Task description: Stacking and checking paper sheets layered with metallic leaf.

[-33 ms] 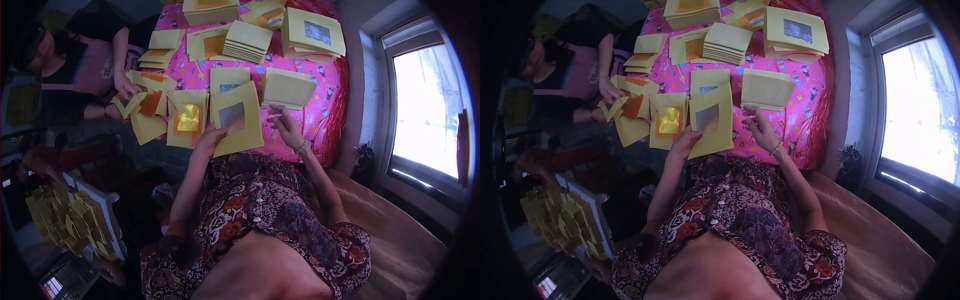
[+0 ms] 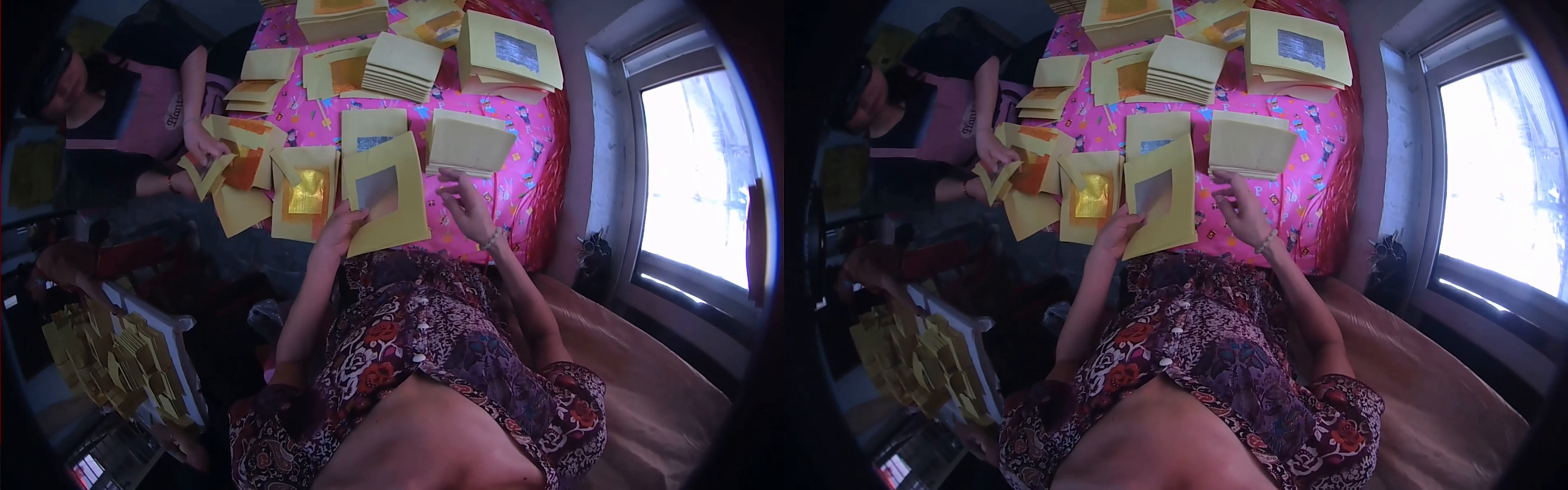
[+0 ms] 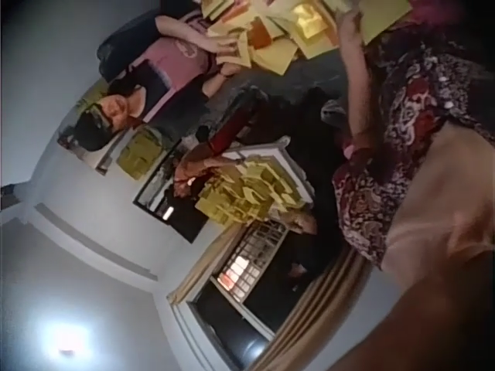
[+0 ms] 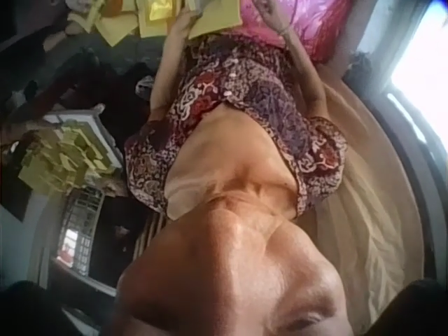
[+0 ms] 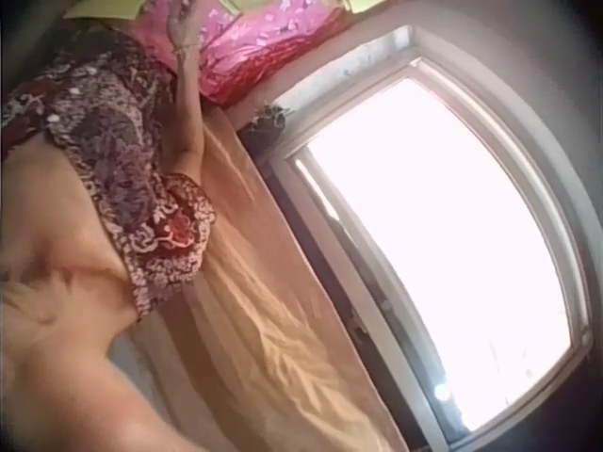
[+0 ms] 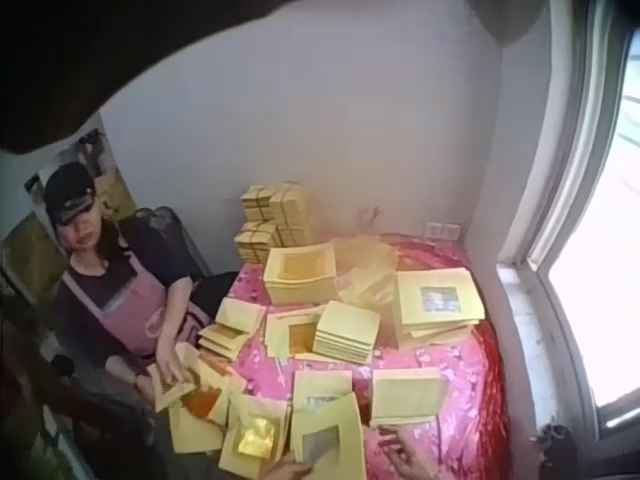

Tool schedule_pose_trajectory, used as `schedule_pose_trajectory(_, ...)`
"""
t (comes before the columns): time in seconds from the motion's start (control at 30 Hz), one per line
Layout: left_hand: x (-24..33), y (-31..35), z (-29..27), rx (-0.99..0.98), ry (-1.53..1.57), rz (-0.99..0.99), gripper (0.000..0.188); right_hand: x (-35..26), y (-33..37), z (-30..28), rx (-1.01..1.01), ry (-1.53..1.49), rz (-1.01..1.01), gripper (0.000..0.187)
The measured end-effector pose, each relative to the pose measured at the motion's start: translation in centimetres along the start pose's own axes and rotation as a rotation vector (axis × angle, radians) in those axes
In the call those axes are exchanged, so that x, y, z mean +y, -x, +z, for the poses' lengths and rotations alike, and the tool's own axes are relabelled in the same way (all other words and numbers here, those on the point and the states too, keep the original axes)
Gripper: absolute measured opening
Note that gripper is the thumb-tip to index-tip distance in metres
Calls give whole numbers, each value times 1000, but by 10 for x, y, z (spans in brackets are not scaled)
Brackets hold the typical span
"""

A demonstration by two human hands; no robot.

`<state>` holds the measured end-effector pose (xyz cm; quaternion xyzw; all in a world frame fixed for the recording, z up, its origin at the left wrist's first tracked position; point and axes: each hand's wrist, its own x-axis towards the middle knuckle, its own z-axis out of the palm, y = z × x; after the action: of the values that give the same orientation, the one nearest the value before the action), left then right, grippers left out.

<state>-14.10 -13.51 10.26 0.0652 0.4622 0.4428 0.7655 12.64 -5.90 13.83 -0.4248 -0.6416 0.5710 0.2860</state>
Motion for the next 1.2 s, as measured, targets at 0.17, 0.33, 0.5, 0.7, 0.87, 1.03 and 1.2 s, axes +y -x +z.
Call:
schedule_pose_trajectory(0.17,0,-2,1,23,55,-32,39,-46,-11,13,4,502,-351,57)
schedule_pose_trajectory(0.33,3,-7,1,-41,32,-90,35,-33,-23,17,14,605,-496,50)
schedule_pose_trajectory(0.5,11,0,-15,-65,206,-181,34,-39,-30,8,-7,630,-437,41)
schedule_pose_trajectory(0.7,21,4,12,122,-257,473,50,-2,-47,4,77,84,-76,13)
schedule_pose_trajectory(0.87,36,15,35,27,-272,427,43,-23,-51,10,-40,-373,67,20)
schedule_pose_trajectory(1.03,32,4,41,54,-333,375,37,-15,-55,9,-47,-397,178,20)
schedule_pose_trajectory(1.2,36,5,48,27,-171,301,37,0,-67,8,107,-180,52,33)
